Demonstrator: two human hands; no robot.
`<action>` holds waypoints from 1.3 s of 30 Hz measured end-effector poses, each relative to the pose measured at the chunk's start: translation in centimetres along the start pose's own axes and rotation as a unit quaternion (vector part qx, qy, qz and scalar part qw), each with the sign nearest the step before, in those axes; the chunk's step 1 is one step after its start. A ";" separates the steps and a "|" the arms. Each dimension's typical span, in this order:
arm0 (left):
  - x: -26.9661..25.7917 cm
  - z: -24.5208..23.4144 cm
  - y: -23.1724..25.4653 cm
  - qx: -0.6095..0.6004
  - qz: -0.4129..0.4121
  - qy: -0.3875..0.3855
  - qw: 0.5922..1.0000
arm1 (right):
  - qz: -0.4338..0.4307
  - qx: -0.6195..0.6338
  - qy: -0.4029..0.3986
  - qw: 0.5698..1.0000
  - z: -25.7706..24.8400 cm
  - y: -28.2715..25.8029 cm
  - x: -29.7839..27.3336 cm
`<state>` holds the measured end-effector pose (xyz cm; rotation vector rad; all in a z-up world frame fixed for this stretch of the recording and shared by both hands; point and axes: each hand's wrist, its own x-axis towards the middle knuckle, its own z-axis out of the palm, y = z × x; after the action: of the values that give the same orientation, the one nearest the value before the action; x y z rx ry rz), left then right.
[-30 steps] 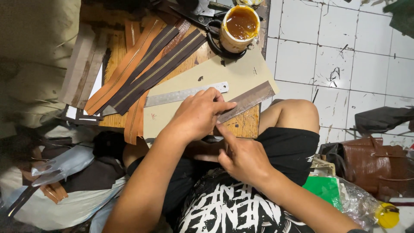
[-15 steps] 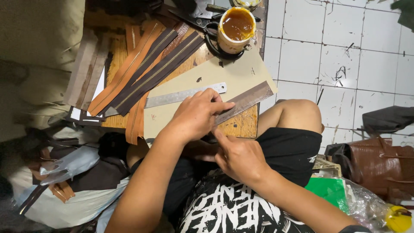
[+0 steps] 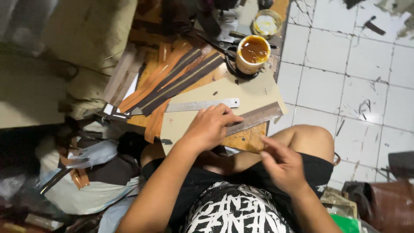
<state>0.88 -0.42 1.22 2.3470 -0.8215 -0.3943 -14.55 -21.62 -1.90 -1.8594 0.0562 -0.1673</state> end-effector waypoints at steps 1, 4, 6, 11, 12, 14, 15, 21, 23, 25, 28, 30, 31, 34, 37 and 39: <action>0.0 -0.6 0.5 0.004 -0.011 0.013 1.000 | -0.010 0.004 -0.014 1.000 -1.4 0.9 0.0; -0.2 -0.8 1.1 -0.010 -0.082 -0.033 0.996 | 0.061 -0.016 0.066 0.996 -5.4 3.5 -0.1; -0.6 1.1 -0.2 0.037 0.008 0.109 0.993 | 0.111 -0.021 0.171 0.979 -7.3 5.2 -0.5; 0.1 1.0 1.0 0.078 -0.087 0.057 0.992 | 0.141 -0.059 0.198 0.968 -9.2 10.0 -2.0; 0.3 0.7 1.3 0.075 -0.118 0.017 0.990 | 0.159 -0.072 0.202 0.964 -9.4 11.1 -2.5; 0.2 0.8 1.5 0.075 -0.115 0.032 0.990 | 0.172 -0.064 0.199 0.963 -9.4 12.8 -3.0; 0.2 0.8 1.6 0.073 -0.108 0.041 0.991 | 0.189 -0.059 0.200 0.960 -9.3 13.6 -3.2; -0.2 2.3 1.4 0.096 -0.016 0.184 0.978 | 0.187 -0.096 0.199 0.957 -9.0 13.8 -2.7; -0.3 1.3 1.7 0.075 -0.035 0.135 0.987 | 0.191 -0.072 0.207 0.957 -9.4 15.1 -2.8; -0.7 -0.3 2.4 0.053 -0.055 0.086 0.993 | 0.196 -0.049 0.212 0.956 -9.5 15.6 -2.8; -1.7 -3.3 3.4 -0.148 -0.102 0.029 0.983 | 0.178 -0.070 0.210 0.959 -9.5 15.2 -2.8; -2.1 -4.7 3.0 -0.239 -0.078 0.052 0.967 | 0.174 -0.064 0.208 0.960 -9.5 15.6 -2.7; -2.3 -5.6 2.4 -0.238 -0.077 0.052 0.967 | 0.174 -0.063 0.208 0.960 -9.4 14.9 -2.5; -3.3 -8.2 0.5 -0.251 -0.063 0.078 0.963 | 0.201 -0.101 0.203 0.953 -9.2 13.9 -2.3; -4.9 -10.9 -2.0 -0.316 -0.045 0.169 0.932 | 0.186 -0.107 0.202 0.956 -9.4 15.3 -2.5; -5.8 -12.8 -3.9 -0.353 -0.066 0.246 0.900 | 0.185 -0.091 0.203 0.957 -9.5 16.1 -2.6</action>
<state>4.08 11.45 9.00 1.6935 -0.2104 -0.1034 -17.75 -35.00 -14.84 -1.9333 0.7196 -0.2870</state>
